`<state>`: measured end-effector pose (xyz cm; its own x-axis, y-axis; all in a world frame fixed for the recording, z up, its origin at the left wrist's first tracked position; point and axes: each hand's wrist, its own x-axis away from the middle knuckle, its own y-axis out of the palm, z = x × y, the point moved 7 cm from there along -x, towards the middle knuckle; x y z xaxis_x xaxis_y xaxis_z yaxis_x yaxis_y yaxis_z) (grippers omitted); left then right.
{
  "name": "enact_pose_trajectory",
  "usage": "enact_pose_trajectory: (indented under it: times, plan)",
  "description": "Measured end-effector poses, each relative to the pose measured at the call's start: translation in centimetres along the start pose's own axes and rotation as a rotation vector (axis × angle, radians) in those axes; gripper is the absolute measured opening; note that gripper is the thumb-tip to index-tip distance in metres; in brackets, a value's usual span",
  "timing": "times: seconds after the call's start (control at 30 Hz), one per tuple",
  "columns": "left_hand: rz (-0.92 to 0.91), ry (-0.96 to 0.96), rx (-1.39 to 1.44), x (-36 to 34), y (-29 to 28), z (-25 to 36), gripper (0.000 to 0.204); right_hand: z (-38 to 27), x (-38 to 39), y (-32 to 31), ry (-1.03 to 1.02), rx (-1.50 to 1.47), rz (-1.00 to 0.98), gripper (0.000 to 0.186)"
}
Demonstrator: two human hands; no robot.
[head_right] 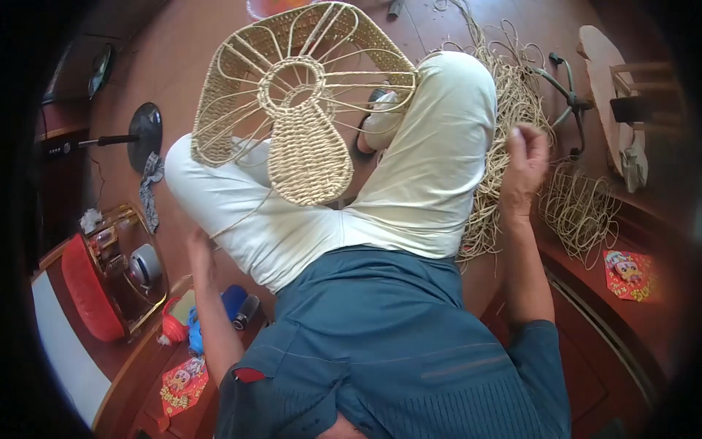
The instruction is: The recorder is weaving a decorative wicker or straw basket/object while sitting on the floor.
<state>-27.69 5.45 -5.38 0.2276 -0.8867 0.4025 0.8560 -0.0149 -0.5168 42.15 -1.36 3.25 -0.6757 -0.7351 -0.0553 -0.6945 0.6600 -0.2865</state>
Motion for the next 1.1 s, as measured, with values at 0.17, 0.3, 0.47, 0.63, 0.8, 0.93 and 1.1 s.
enact_pose_trajectory:
  times: [0.17,0.3,0.47,0.63,0.8,0.93,1.1]
  plan:
    - [0.450,0.547,-0.028,0.2,-4.6,16.4,0.028,15.5,10.9,4.6,1.015,-0.198,-0.595,0.048]
    - [0.061,0.635,-0.297,0.0,4.0,26.8,0.034,19.9,12.9,8.4,0.995,-0.183,-0.625,0.048]
    - [0.001,0.543,-0.623,-6.1,9.7,29.4,0.042,20.5,10.7,11.7,0.887,-0.112,-0.644,0.047]
    - [-0.400,0.085,-0.291,-12.3,11.5,26.3,0.034,20.2,9.4,13.4,0.841,-0.070,-0.650,0.046]
    - [-0.522,0.074,-0.413,-11.4,13.6,27.9,0.031,21.0,8.9,13.8,0.867,-0.017,-0.664,0.045]
    - [-0.210,0.186,-0.436,-11.3,12.7,27.8,0.036,21.6,7.5,14.2,0.905,0.031,-0.659,0.045]
    - [-0.128,0.209,-0.399,-15.3,11.6,27.2,0.044,20.3,6.3,14.4,0.945,0.089,-0.647,0.044]
